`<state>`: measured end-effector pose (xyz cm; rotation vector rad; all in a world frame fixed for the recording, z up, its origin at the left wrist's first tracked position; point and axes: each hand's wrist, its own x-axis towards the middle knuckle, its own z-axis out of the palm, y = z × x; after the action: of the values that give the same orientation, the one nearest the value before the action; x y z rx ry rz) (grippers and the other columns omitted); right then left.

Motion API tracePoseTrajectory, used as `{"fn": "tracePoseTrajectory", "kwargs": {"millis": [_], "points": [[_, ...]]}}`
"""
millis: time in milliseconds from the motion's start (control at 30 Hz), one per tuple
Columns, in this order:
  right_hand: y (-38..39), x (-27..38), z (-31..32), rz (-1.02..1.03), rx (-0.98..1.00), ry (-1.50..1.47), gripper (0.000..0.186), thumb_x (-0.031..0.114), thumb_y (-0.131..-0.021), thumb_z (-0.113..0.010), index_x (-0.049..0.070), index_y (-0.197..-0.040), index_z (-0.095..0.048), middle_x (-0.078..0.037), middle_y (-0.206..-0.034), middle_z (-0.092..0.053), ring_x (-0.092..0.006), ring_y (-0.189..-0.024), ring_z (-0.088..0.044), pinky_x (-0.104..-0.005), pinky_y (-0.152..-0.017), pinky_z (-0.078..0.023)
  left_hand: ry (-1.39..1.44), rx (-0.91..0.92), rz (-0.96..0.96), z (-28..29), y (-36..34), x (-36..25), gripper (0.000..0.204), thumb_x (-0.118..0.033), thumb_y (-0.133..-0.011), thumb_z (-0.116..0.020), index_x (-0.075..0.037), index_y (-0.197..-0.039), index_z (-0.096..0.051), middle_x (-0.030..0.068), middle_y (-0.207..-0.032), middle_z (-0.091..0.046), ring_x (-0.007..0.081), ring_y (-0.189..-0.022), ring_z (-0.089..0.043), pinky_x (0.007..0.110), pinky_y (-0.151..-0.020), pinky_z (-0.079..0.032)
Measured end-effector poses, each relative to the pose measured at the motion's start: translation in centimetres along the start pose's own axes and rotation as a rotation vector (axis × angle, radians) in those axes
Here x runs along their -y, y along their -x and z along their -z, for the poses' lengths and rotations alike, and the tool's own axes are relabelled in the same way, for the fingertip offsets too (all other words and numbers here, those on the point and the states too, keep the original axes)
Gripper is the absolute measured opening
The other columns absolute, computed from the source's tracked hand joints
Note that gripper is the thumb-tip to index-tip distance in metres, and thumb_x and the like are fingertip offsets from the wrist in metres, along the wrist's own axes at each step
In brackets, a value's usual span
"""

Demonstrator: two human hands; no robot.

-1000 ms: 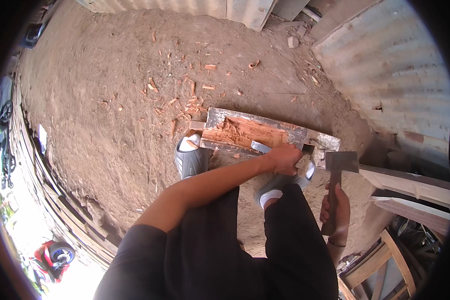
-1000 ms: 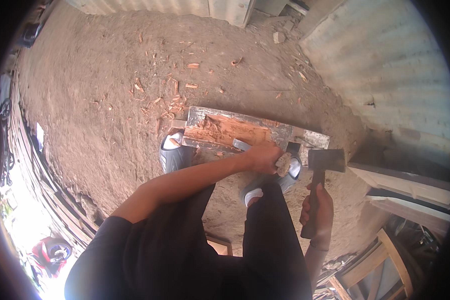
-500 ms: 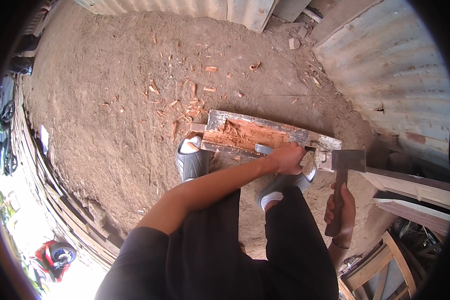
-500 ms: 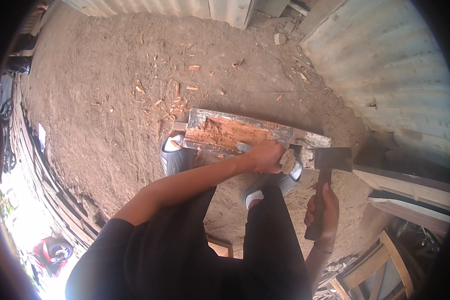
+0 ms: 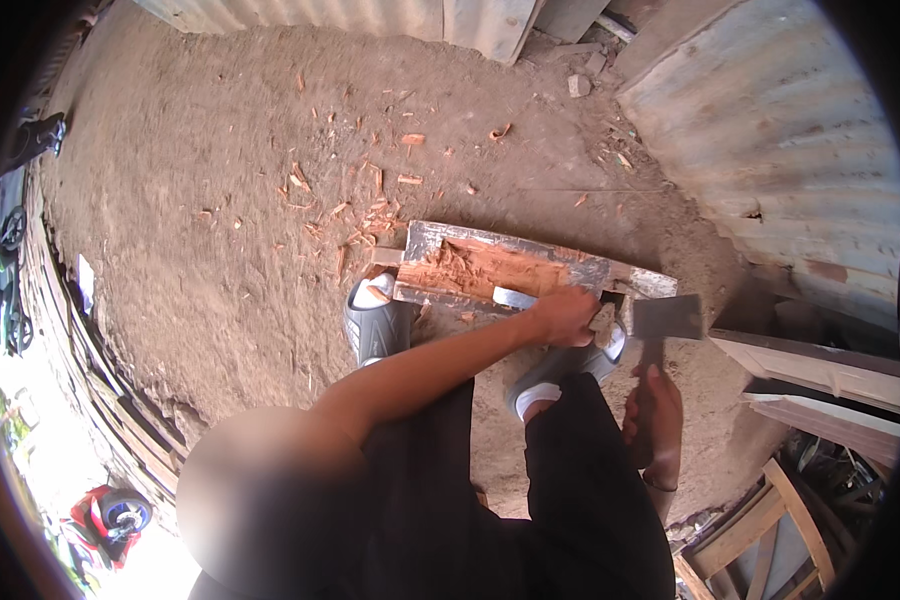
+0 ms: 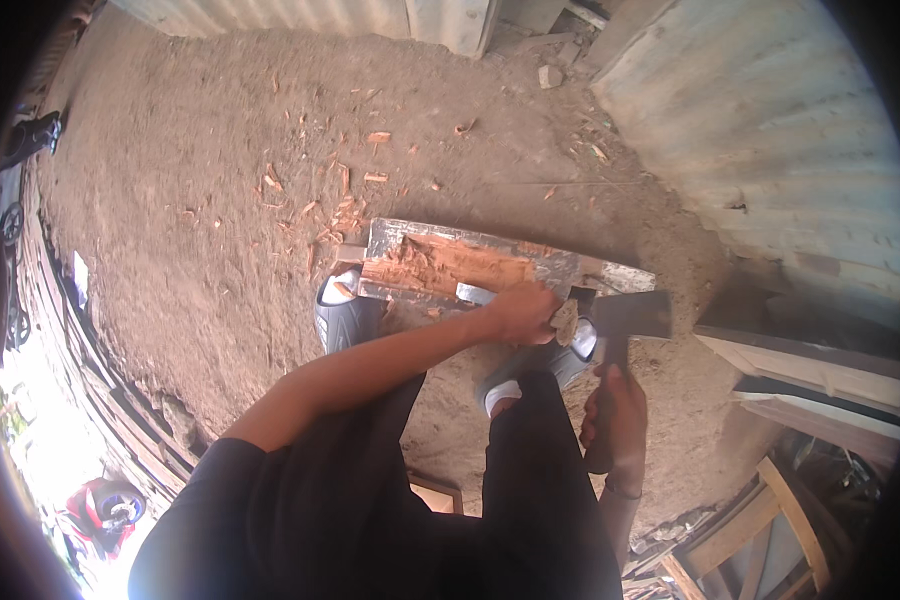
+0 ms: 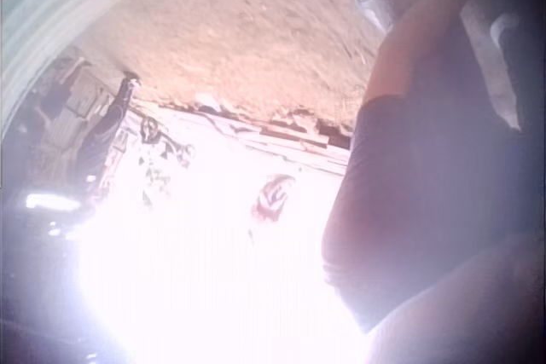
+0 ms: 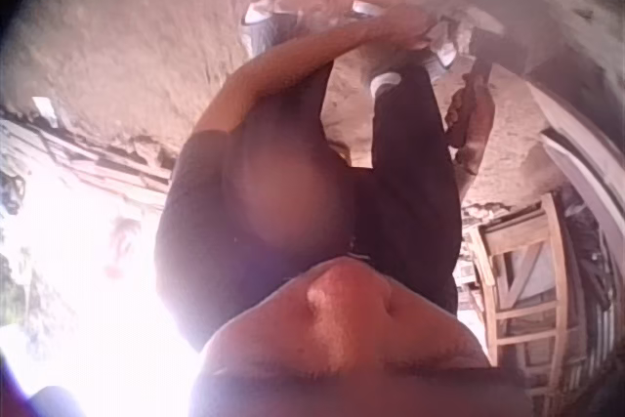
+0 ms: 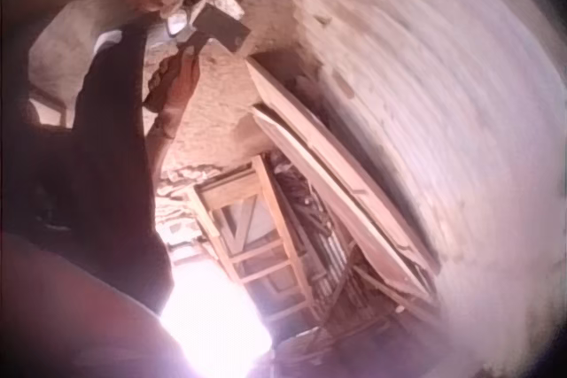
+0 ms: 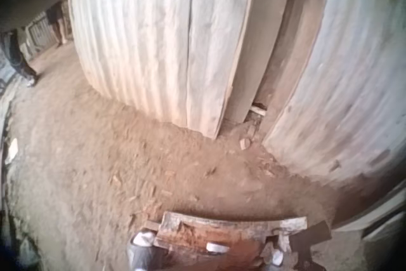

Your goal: The person uses a chisel and mallet to carve a rectangular piece of wood placed on the ground. They repeatedly strike the chisel to remove wood shavings and occasionally clear the debris by hand.

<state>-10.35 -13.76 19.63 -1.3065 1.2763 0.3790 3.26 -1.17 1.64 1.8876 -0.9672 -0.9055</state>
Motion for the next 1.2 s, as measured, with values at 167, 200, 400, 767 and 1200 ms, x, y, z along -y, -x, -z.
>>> {"fn": "tracePoseTrajectory", "kwargs": {"millis": [167,200,400,767,1200], "points": [[1.3,2.0,5.3,-0.009,-0.026,-0.161,0.039,0.050,-0.105,-0.050,0.013,-0.117,-0.054,0.001,-0.062,-0.046,-0.0099,-0.039,-0.042,-0.0257,-0.033,-0.035,0.014,-0.014,0.035,0.6,0.0,-0.5,0.027,-0.018,-0.070,-0.072,0.003,-0.087,-0.070,0.0284,-0.090,-0.069,0.0445,-0.094,-0.069,0.052,-0.085,-0.055],[2.0,3.0,6.7,-0.024,-0.024,-0.094,0.039,0.049,-0.105,-0.050,0.013,-0.118,-0.054,0.001,-0.062,-0.046,-0.0096,-0.039,-0.041,-0.0255,-0.033,-0.035,0.025,-0.018,0.040,0.8,0.1,-0.6,0.027,-0.018,-0.070,-0.071,0.002,-0.088,-0.071,0.0280,-0.091,-0.069,0.0443,-0.095,-0.069,0.052,-0.086,-0.055],[4.1,8.2,9.0,-0.010,-0.067,-0.087,0.036,0.048,-0.103,-0.055,0.015,-0.119,-0.054,0.002,-0.064,-0.046,-0.0079,-0.040,-0.041,-0.0254,-0.034,-0.035,0.035,-0.018,-0.012,0.1,-0.2,0.2,0.026,-0.017,-0.070,-0.070,0.001,-0.088,-0.071,0.0275,-0.091,-0.069,0.0447,-0.095,-0.068,0.052,-0.086,-0.055],[-1.0,3.0,-0.3,-0.147,0.166,0.048,0.037,0.043,-0.102,-0.058,0.011,-0.118,-0.054,-0.001,-0.066,-0.049,-0.0114,-0.046,-0.046,-0.0282,-0.040,-0.039,-0.077,-0.037,-0.011,-1.0,0.3,2.0,0.028,-0.021,-0.070,-0.071,0.001,-0.086,-0.070,0.0271,-0.084,-0.070,0.0448,-0.087,-0.070,0.052,-0.079,-0.057],[-0.2,-2.3,-1.7,-0.033,0.136,-0.019,0.033,0.040,-0.102,-0.058,0.009,-0.114,-0.054,-0.003,-0.062,-0.049,-0.0143,-0.038,-0.046,-0.0303,-0.034,-0.039,-0.062,-0.058,0.043,0.9,1.8,2.1,0.027,-0.021,-0.068,-0.073,0.001,-0.083,-0.070,0.0259,-0.081,-0.070,0.0439,-0.084,-0.070,0.051,-0.076,-0.056]]}}
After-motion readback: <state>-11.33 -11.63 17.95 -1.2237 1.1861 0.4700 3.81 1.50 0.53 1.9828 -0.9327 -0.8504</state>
